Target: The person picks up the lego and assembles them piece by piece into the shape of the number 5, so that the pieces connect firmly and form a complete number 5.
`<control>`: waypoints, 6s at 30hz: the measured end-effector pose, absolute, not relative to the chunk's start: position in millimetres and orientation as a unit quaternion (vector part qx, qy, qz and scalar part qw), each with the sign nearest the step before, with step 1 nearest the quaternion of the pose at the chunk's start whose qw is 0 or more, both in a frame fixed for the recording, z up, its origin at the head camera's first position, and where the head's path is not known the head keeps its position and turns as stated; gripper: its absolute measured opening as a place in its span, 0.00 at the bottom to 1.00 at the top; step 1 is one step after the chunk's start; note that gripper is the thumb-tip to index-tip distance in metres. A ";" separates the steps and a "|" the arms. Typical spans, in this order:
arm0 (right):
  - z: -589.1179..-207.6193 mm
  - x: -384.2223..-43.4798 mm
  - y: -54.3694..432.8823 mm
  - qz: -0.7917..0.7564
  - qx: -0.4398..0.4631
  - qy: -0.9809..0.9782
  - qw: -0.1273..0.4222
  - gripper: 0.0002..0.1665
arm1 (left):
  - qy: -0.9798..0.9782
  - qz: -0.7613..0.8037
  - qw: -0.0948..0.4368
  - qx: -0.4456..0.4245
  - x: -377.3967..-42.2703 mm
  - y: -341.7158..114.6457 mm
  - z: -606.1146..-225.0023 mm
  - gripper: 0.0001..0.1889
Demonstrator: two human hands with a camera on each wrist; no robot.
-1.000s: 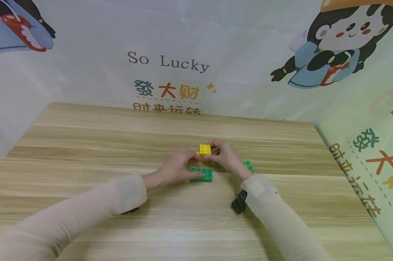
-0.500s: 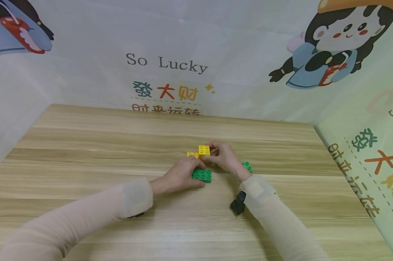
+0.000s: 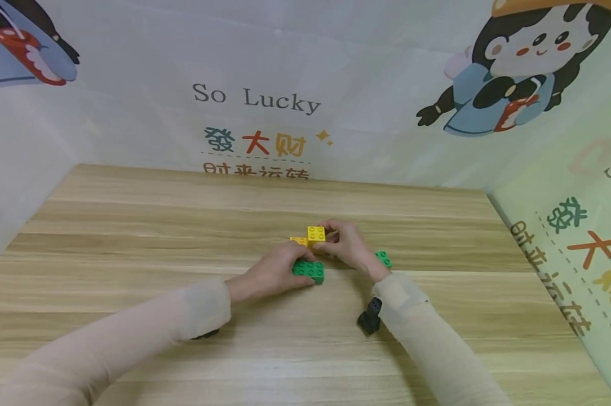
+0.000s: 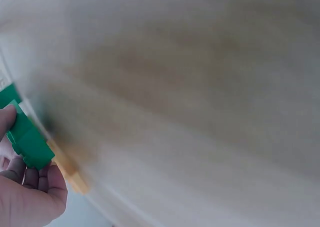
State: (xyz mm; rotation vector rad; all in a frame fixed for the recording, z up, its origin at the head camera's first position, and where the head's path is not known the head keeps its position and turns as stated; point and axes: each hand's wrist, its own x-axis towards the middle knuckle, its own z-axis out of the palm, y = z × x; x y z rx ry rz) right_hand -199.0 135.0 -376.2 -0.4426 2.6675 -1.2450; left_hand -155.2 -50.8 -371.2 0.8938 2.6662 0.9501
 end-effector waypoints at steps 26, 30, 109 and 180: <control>-375.8 -198.8 137.5 -0.433 -0.158 0.883 0.086 0.23 | 0.902 0.359 0.056 0.235 -214.1 -55.3 -338.0 0.19; -376.1 -198.9 137.1 -0.438 -0.155 0.881 0.090 0.22 | 0.904 0.358 0.057 0.228 -214.9 -53.1 -339.5 0.18; -381.3 -201.2 141.2 -0.455 -0.150 0.873 0.090 0.18 | 0.912 0.287 0.058 0.287 -217.4 -43.2 -341.6 0.19; -379.8 -198.5 138.5 -0.459 -0.146 0.871 0.093 0.19 | 0.855 0.488 0.088 0.153 -205.8 -50.3 -378.2 0.24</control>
